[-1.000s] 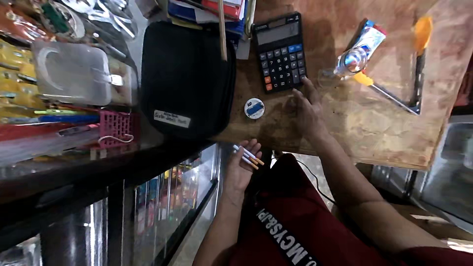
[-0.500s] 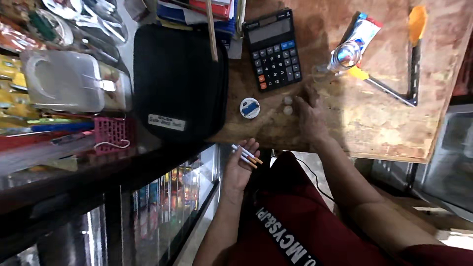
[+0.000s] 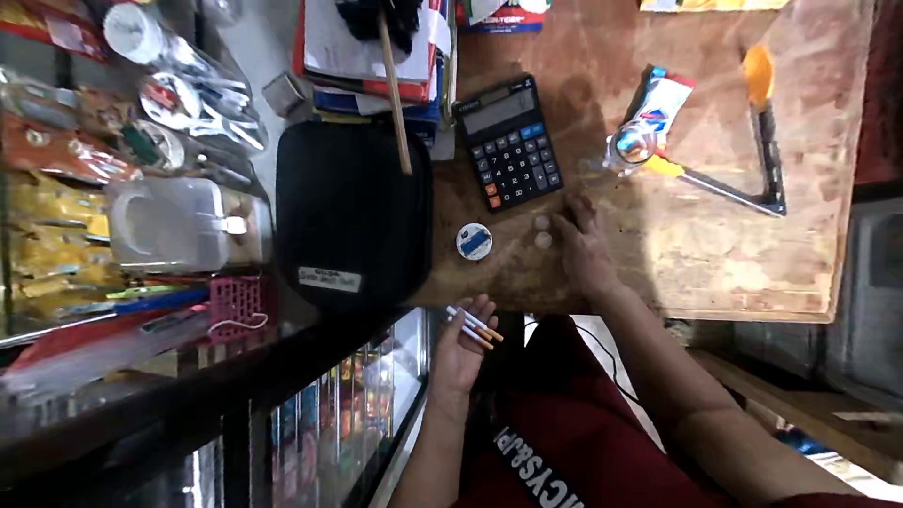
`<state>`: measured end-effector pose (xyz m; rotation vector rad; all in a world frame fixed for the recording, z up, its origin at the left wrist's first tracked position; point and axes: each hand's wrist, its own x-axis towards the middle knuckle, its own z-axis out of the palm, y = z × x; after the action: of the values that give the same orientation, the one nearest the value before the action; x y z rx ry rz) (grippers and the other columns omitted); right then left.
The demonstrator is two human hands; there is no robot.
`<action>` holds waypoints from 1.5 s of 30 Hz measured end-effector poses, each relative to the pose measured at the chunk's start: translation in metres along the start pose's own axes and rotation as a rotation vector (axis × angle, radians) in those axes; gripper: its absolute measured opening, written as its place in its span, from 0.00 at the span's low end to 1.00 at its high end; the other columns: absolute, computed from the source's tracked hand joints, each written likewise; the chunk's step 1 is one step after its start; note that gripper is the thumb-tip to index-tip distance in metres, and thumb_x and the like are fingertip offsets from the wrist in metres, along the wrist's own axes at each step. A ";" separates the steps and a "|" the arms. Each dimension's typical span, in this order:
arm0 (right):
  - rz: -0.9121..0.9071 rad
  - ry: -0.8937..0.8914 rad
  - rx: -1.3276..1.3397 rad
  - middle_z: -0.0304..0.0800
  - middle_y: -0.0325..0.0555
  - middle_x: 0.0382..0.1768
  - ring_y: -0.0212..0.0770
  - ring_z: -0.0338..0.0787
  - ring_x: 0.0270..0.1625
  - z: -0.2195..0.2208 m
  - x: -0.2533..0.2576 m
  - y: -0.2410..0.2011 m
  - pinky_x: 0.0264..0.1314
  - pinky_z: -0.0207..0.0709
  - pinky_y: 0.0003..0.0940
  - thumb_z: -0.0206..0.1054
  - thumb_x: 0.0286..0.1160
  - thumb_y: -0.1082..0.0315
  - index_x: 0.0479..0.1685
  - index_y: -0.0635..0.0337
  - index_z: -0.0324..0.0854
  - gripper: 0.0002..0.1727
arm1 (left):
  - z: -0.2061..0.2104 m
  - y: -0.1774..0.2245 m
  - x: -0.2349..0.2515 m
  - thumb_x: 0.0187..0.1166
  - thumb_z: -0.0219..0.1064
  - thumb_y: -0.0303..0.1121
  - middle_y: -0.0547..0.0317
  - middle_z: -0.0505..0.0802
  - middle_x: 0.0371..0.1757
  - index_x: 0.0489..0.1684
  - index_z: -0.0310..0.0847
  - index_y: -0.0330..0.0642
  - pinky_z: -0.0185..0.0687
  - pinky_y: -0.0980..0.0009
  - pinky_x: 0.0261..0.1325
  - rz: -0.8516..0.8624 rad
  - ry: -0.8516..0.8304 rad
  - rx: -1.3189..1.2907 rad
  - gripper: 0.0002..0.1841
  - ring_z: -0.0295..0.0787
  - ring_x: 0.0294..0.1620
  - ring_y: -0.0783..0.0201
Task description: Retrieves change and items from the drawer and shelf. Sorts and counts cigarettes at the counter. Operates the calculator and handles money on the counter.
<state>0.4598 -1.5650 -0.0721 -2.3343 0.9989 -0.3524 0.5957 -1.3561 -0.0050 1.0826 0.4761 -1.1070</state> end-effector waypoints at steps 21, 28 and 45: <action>-0.009 -0.019 0.007 0.71 0.66 0.82 0.70 0.64 0.88 -0.002 0.006 0.005 0.88 0.60 0.63 0.62 0.81 0.74 0.68 0.64 0.85 0.19 | 0.010 -0.003 -0.001 0.96 0.37 0.32 0.47 0.94 0.55 0.65 0.74 0.41 0.90 0.58 0.61 -0.023 -0.013 0.042 0.18 0.95 0.55 0.53; 0.008 -0.041 -0.018 0.71 0.66 0.82 0.70 0.65 0.87 -0.007 0.008 0.000 0.88 0.60 0.62 0.57 0.84 0.74 0.68 0.65 0.84 0.19 | 0.004 -0.004 -0.007 0.95 0.38 0.31 0.48 0.94 0.56 0.63 0.76 0.41 0.91 0.59 0.61 -0.009 -0.024 0.036 0.18 0.95 0.56 0.53; -0.126 -0.322 0.391 0.73 0.60 0.81 0.59 0.75 0.82 -0.014 -0.022 -0.074 0.82 0.71 0.55 0.57 0.84 0.77 0.72 0.62 0.81 0.21 | -0.003 -0.008 -0.014 0.89 0.43 0.23 0.48 0.93 0.59 0.69 0.75 0.41 0.89 0.58 0.61 -0.028 -0.191 0.153 0.19 0.93 0.56 0.55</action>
<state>0.4816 -1.5133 -0.0169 -2.0170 0.5707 -0.1900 0.5833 -1.3475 0.0010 1.0919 0.2597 -1.2741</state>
